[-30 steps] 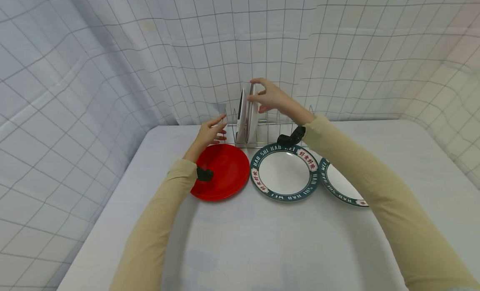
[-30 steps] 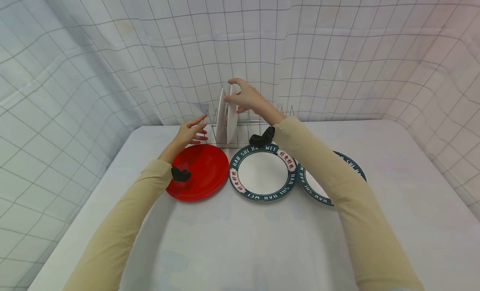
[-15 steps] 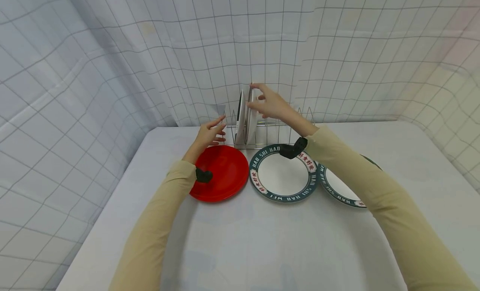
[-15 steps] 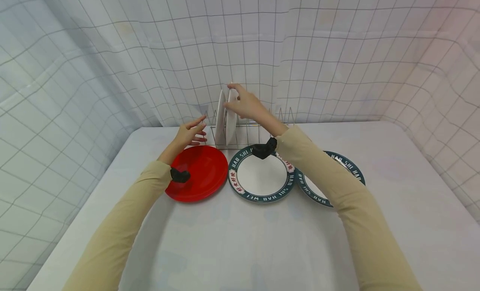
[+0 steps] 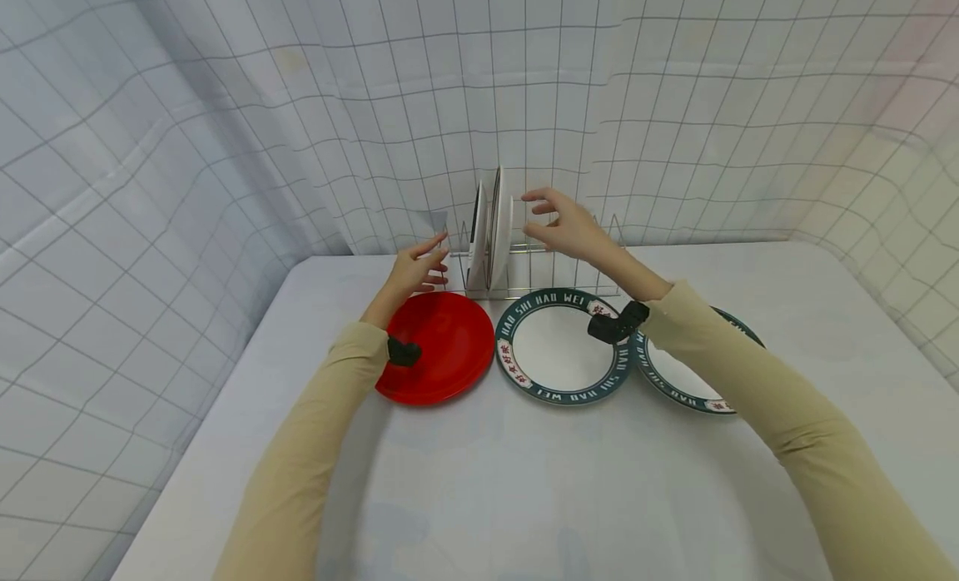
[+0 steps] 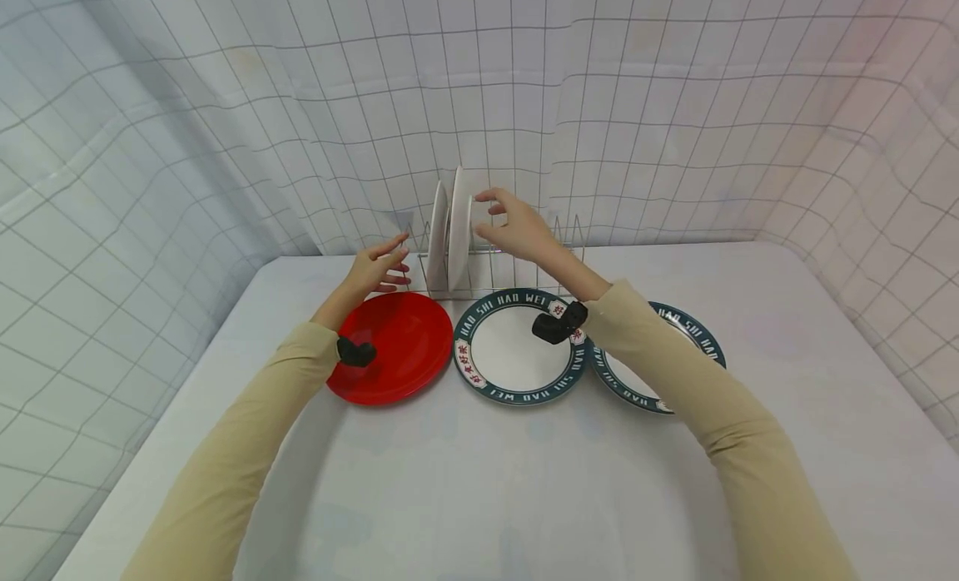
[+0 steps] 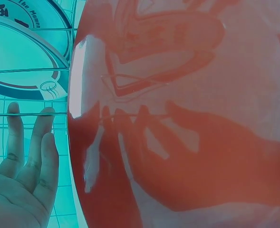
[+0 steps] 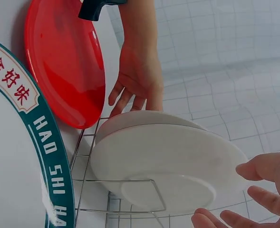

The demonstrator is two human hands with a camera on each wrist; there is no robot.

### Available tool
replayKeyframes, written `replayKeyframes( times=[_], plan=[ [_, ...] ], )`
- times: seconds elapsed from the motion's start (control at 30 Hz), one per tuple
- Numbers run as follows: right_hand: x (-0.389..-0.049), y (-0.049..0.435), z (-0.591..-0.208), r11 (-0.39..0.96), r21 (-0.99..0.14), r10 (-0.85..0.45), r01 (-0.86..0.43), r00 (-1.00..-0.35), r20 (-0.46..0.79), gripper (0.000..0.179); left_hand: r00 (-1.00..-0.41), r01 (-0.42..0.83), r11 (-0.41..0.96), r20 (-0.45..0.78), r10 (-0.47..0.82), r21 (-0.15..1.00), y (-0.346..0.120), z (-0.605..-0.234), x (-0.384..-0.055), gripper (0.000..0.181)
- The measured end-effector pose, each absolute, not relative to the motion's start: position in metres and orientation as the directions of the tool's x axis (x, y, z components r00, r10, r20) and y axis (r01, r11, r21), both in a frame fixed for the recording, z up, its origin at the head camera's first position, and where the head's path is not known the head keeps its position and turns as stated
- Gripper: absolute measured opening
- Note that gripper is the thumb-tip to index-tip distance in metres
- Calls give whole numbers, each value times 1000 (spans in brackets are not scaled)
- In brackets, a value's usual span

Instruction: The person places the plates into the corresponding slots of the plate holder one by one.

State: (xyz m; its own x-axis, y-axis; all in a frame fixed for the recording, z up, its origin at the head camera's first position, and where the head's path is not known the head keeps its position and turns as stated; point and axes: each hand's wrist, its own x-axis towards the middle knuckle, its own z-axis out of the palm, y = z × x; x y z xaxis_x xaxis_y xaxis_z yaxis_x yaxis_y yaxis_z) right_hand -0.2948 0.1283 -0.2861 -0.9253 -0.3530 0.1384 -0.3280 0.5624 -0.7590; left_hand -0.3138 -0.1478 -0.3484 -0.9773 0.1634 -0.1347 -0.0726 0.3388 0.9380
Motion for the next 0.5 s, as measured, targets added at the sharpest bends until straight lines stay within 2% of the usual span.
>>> replayKeyframes(
  times=[0.5],
  plan=[
    [-270, 198, -309, 589, -724, -293, -358, -930, 222, 51, -983, -37, 344, -97, 159, 938, -156, -354, -320, 48]
  ],
)
